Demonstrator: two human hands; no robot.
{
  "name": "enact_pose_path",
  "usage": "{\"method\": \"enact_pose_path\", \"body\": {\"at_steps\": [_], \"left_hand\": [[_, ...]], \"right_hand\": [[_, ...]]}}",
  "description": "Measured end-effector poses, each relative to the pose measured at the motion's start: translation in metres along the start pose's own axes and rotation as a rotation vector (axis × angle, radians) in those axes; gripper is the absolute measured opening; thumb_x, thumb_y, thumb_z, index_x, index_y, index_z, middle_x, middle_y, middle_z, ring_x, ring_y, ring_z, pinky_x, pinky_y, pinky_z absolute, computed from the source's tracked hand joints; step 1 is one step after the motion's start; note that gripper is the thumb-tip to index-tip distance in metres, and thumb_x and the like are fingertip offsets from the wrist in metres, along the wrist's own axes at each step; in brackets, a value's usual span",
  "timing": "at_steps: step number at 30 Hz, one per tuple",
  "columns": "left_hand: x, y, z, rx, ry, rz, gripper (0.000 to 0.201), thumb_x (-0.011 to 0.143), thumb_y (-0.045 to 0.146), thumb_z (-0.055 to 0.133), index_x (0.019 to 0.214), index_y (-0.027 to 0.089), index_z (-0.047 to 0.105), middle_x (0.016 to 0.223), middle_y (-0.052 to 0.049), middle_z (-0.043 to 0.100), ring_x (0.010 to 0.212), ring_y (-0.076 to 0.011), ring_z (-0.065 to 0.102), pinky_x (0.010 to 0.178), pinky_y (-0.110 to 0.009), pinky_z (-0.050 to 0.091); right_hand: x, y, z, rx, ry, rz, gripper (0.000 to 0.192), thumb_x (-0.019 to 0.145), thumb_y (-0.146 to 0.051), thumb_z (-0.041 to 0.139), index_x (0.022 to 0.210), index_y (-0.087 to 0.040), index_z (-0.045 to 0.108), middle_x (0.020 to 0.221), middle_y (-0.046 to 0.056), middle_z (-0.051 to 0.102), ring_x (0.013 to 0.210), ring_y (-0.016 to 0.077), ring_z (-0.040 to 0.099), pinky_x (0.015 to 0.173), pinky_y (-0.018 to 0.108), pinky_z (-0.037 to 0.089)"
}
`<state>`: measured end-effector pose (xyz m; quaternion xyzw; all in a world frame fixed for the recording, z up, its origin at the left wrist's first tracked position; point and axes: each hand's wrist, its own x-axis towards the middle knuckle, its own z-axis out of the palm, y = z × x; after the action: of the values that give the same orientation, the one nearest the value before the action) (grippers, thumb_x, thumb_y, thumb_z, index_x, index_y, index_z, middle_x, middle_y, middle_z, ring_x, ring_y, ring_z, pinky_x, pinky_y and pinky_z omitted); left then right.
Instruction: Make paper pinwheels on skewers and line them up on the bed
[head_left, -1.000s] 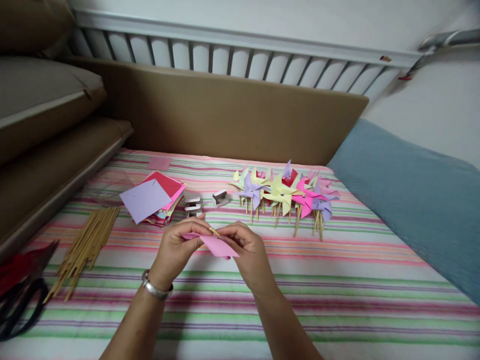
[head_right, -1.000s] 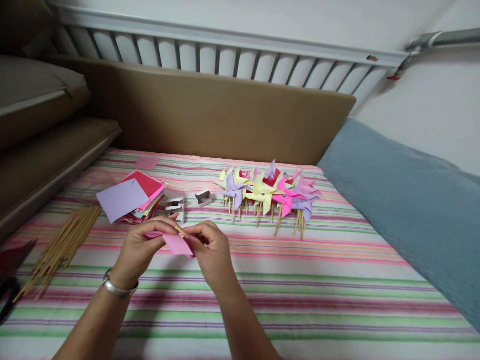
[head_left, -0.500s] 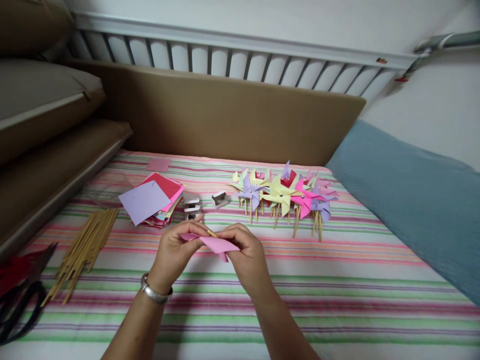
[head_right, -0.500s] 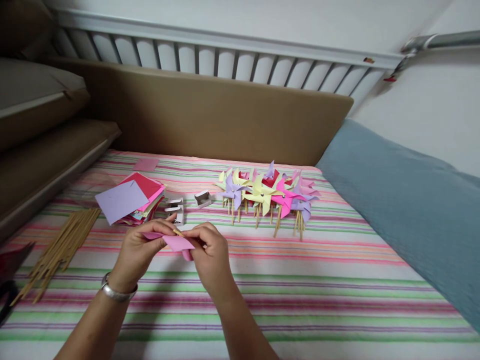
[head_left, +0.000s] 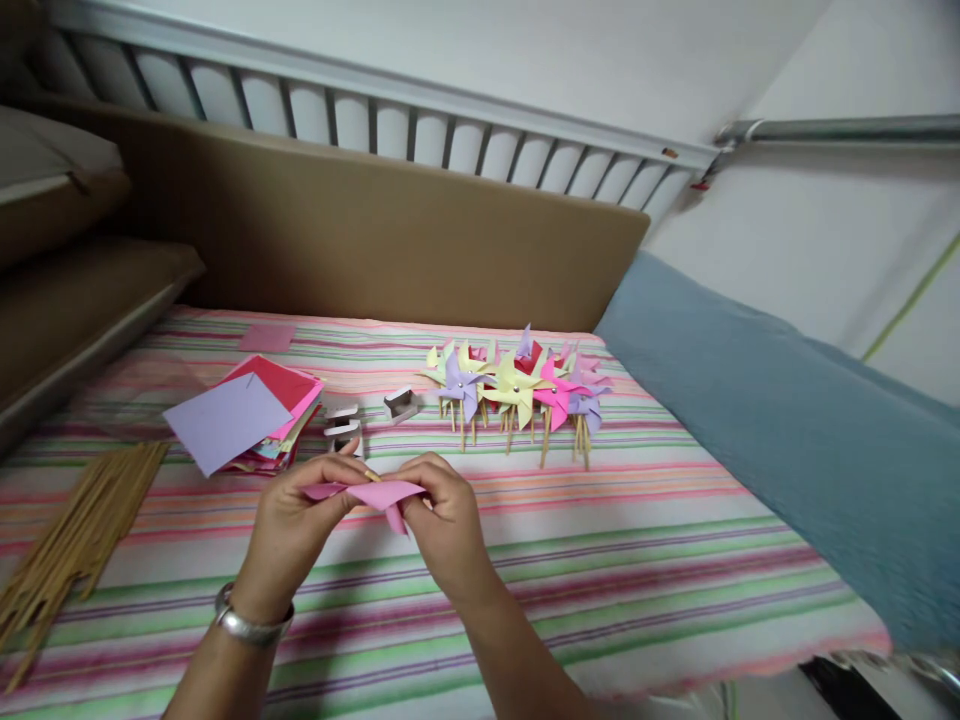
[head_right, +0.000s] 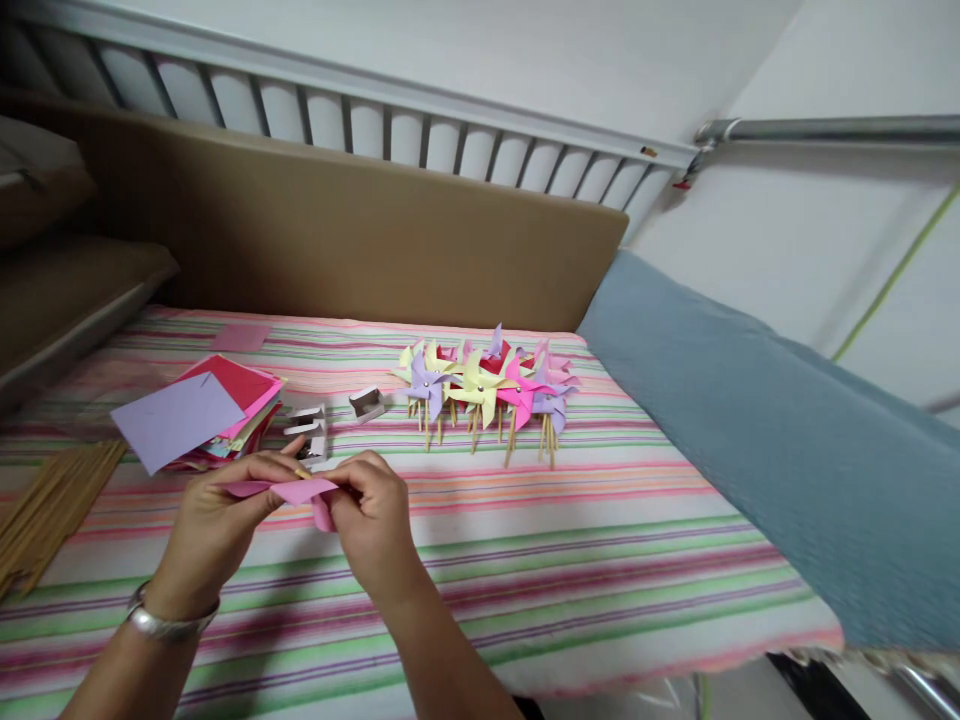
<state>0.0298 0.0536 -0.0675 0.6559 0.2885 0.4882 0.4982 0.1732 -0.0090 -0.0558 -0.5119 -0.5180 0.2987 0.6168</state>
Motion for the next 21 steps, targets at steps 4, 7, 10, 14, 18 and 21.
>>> {"method": "enact_pose_path", "body": {"at_steps": [4, 7, 10, 14, 18, 21], "left_hand": [[0.000, -0.003, -0.001, 0.000, 0.034, -0.039, 0.003, 0.068, 0.020, 0.071, 0.067, 0.021, 0.069, 0.078, -0.003, 0.070, 0.083, -0.0195, 0.063, 0.103, -0.043, 0.035], [0.001, -0.007, 0.000, -0.081, 0.075, -0.132, 0.006, 0.064, 0.023, 0.074, 0.066, 0.019, 0.069, 0.086, -0.006, 0.071, 0.092, -0.0239, 0.063, 0.097, -0.044, 0.040], [0.002, -0.010, -0.001, -0.166, 0.101, -0.201, 0.011, 0.060, 0.022, 0.076, 0.064, 0.018, 0.068, 0.080, -0.006, 0.070, 0.088, -0.0243, 0.064, 0.093, -0.043, 0.043], [0.005, -0.015, -0.007, -0.248, 0.200, -0.236, 0.014, 0.059, 0.022, 0.077, 0.066, 0.017, 0.066, 0.072, -0.003, 0.067, 0.079, -0.0209, 0.063, 0.079, -0.035, 0.050], [0.009, -0.018, -0.012, -0.320, 0.294, -0.279, 0.018, 0.058, 0.020, 0.077, 0.072, 0.017, 0.065, 0.075, 0.000, 0.066, 0.072, -0.0150, 0.061, 0.072, -0.027, 0.050], [0.011, -0.019, -0.013, -0.371, 0.315, -0.323, 0.021, 0.057, 0.018, 0.078, 0.074, 0.018, 0.065, 0.078, 0.001, 0.065, 0.072, -0.0129, 0.060, 0.072, -0.025, 0.051]], "right_hand": [[0.000, 0.003, 0.000, 0.005, -0.009, 0.027, 0.021, 0.073, -0.007, 0.056, 0.076, -0.021, 0.071, 0.075, 0.001, 0.061, 0.072, 0.0130, 0.059, 0.065, 0.024, 0.046], [0.002, 0.004, 0.000, -0.019, -0.029, 0.033, 0.025, 0.072, -0.004, 0.053, 0.076, -0.021, 0.070, 0.076, 0.001, 0.061, 0.074, 0.0130, 0.059, 0.068, 0.024, 0.046], [0.004, 0.006, 0.000, -0.032, -0.041, 0.064, 0.022, 0.072, -0.006, 0.053, 0.076, -0.020, 0.069, 0.075, 0.001, 0.061, 0.074, 0.0131, 0.059, 0.069, 0.024, 0.047], [0.006, 0.016, -0.005, -0.051, -0.081, 0.158, 0.018, 0.072, -0.010, 0.056, 0.082, -0.019, 0.069, 0.078, 0.001, 0.064, 0.072, 0.0128, 0.060, 0.065, 0.023, 0.046], [0.006, 0.028, -0.011, -0.246, -0.118, 0.135, 0.013, 0.070, -0.010, 0.062, 0.071, -0.021, 0.070, 0.069, -0.001, 0.061, 0.067, 0.0118, 0.055, 0.062, 0.022, 0.043], [0.005, 0.035, -0.013, -0.284, -0.118, 0.112, 0.010, 0.070, -0.012, 0.065, 0.071, -0.021, 0.070, 0.067, -0.002, 0.059, 0.066, 0.0115, 0.055, 0.061, 0.021, 0.042]]}}
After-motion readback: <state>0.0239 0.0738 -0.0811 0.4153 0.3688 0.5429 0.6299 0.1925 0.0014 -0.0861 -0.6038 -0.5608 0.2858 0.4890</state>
